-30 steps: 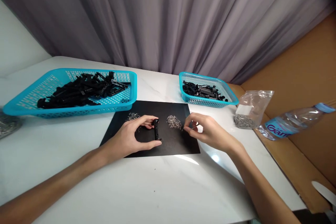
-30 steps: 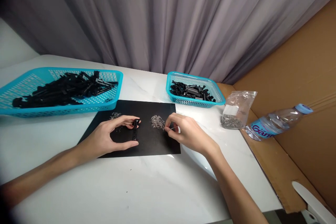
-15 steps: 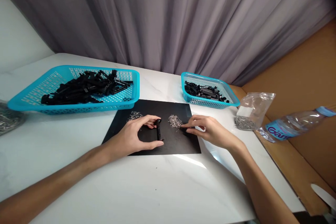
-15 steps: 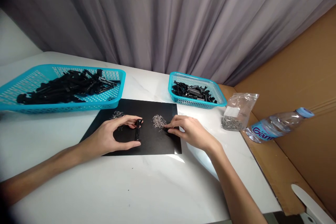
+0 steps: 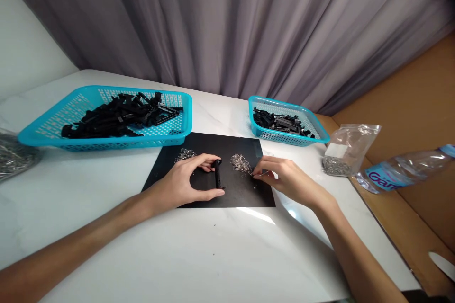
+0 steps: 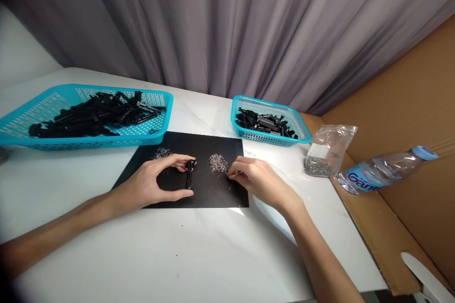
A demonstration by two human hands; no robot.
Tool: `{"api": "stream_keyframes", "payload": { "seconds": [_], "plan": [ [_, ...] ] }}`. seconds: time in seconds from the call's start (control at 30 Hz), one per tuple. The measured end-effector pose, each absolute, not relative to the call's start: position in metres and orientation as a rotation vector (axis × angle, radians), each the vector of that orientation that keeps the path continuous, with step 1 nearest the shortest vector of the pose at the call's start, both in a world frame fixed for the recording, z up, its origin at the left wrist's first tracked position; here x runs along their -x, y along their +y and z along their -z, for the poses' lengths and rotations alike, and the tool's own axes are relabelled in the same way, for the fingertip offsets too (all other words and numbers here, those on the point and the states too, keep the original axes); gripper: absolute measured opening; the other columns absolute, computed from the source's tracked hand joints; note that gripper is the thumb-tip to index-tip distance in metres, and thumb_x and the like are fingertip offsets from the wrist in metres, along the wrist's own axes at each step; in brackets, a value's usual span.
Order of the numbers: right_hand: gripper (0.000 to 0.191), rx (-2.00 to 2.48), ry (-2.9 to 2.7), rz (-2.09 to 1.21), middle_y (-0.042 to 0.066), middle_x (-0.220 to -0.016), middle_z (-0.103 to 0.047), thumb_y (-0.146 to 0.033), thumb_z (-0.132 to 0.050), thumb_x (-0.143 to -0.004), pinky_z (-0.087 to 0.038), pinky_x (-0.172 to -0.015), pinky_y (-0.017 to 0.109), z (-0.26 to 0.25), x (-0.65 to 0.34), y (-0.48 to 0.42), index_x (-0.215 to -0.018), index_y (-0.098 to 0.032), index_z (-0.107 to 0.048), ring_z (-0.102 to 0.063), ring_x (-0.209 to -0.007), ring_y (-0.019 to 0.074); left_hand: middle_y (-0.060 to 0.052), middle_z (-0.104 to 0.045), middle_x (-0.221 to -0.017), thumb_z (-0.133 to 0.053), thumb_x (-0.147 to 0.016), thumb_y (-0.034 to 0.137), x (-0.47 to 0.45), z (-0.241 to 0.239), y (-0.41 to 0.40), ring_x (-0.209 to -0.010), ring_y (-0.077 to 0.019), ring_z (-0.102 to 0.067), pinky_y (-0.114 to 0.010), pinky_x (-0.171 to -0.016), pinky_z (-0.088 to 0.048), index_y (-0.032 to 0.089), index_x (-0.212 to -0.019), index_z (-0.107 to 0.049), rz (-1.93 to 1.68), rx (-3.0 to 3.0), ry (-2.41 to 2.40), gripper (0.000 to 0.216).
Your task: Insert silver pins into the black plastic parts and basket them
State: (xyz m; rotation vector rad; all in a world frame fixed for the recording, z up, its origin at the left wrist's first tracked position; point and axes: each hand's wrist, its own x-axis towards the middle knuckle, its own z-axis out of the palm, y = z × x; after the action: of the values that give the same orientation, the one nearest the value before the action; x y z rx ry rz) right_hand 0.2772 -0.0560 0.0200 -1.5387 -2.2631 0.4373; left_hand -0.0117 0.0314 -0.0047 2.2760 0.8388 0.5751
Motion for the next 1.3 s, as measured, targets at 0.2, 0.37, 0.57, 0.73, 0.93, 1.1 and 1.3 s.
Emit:
{"api": "stream_keyframes", "payload": {
  "seconds": [0.2,0.37,0.57,0.73,0.93,1.1,1.3],
  "plan": [
    [0.027,1.439,-2.43,-0.307,0.007,-0.106,-0.066,-0.029,-0.053,-0.105,-0.054,-0.08,0.035,-0.017,-0.27,-0.057,-0.124,-0.027,-0.072,-0.066,-0.09,0.0199,-0.005,-0.072,-0.117,-0.081,-0.076,0.058,0.011,0.004,0.031,-0.106,-0.0258,-0.07,-0.043,-0.098,-0.059,0.024,-0.129,-0.061,-0.581,-2.287,0.834,0.066],
    [0.025,1.426,-2.437,-0.227,0.009,-0.105,-0.066,-0.032,-0.052,-0.106,-0.054,-0.077,0.035,-0.007,-0.255,-0.056,-0.116,-0.022,-0.072,-0.066,-0.088,0.0204,-0.005,-0.073,-0.118,-0.081,-0.075,0.056,0.012,0.005,0.03,-0.109,-0.0268,-0.071,-0.045,-0.1,-0.059,0.026,-0.132,-0.06,-0.579,-2.273,0.824,0.068],
    [0.014,1.449,-2.248,-0.284,0.006,-0.095,-0.068,-0.022,-0.047,-0.106,-0.05,-0.071,0.032,0.002,-0.246,-0.054,-0.102,-0.02,-0.06,-0.063,-0.08,0.0187,-0.005,-0.07,-0.129,-0.083,-0.075,0.047,0.014,0.007,0.029,-0.119,-0.0262,-0.069,-0.044,-0.111,-0.055,0.027,-0.137,-0.054,-0.554,-2.166,0.724,0.07],
    [0.01,1.338,-1.986,-0.564,0.004,-0.095,-0.068,-0.027,-0.057,-0.102,-0.05,-0.067,0.029,0.005,-0.239,-0.054,-0.1,-0.022,-0.067,-0.063,-0.077,0.0158,-0.006,-0.068,-0.132,-0.083,-0.076,0.041,0.011,0.006,0.023,-0.122,-0.0256,-0.068,-0.045,-0.114,-0.053,0.027,-0.134,-0.054,-0.559,-2.114,0.693,0.067],
    [0.016,1.25,-1.863,-0.686,0.006,-0.103,-0.072,-0.028,-0.062,-0.1,-0.052,-0.07,0.031,0.005,-0.236,-0.051,-0.103,-0.024,-0.077,-0.066,-0.089,0.0189,-0.006,-0.068,-0.13,-0.083,-0.075,0.041,0.007,0.006,0.02,-0.12,-0.0271,-0.069,-0.046,-0.112,-0.055,0.027,-0.133,-0.055,-0.537,-2.111,0.685,0.066],
    [0.016,1.299,-1.745,-0.724,0.003,-0.096,-0.072,-0.024,-0.064,-0.097,-0.047,-0.064,0.029,0.002,-0.234,-0.051,-0.108,-0.025,-0.076,-0.06,-0.074,0.0148,-0.006,-0.068,-0.129,-0.082,-0.076,0.042,0.007,0.004,0.019,-0.121,-0.0261,-0.068,-0.045,-0.113,-0.054,0.027,-0.132,-0.054,-0.507,-2.134,0.697,0.064],
    [0.014,1.369,-1.718,-0.682,0.004,-0.093,-0.074,-0.027,-0.067,-0.094,-0.042,-0.06,0.029,0.002,-0.235,-0.048,-0.1,-0.025,-0.08,-0.055,-0.067,0.0141,-0.006,-0.068,-0.129,-0.082,-0.076,0.044,0.006,0.004,0.017,-0.123,-0.0263,-0.067,-0.045,-0.113,-0.053,0.026,-0.133,-0.053,-0.481,-2.122,0.717,0.067]
  ]
}}
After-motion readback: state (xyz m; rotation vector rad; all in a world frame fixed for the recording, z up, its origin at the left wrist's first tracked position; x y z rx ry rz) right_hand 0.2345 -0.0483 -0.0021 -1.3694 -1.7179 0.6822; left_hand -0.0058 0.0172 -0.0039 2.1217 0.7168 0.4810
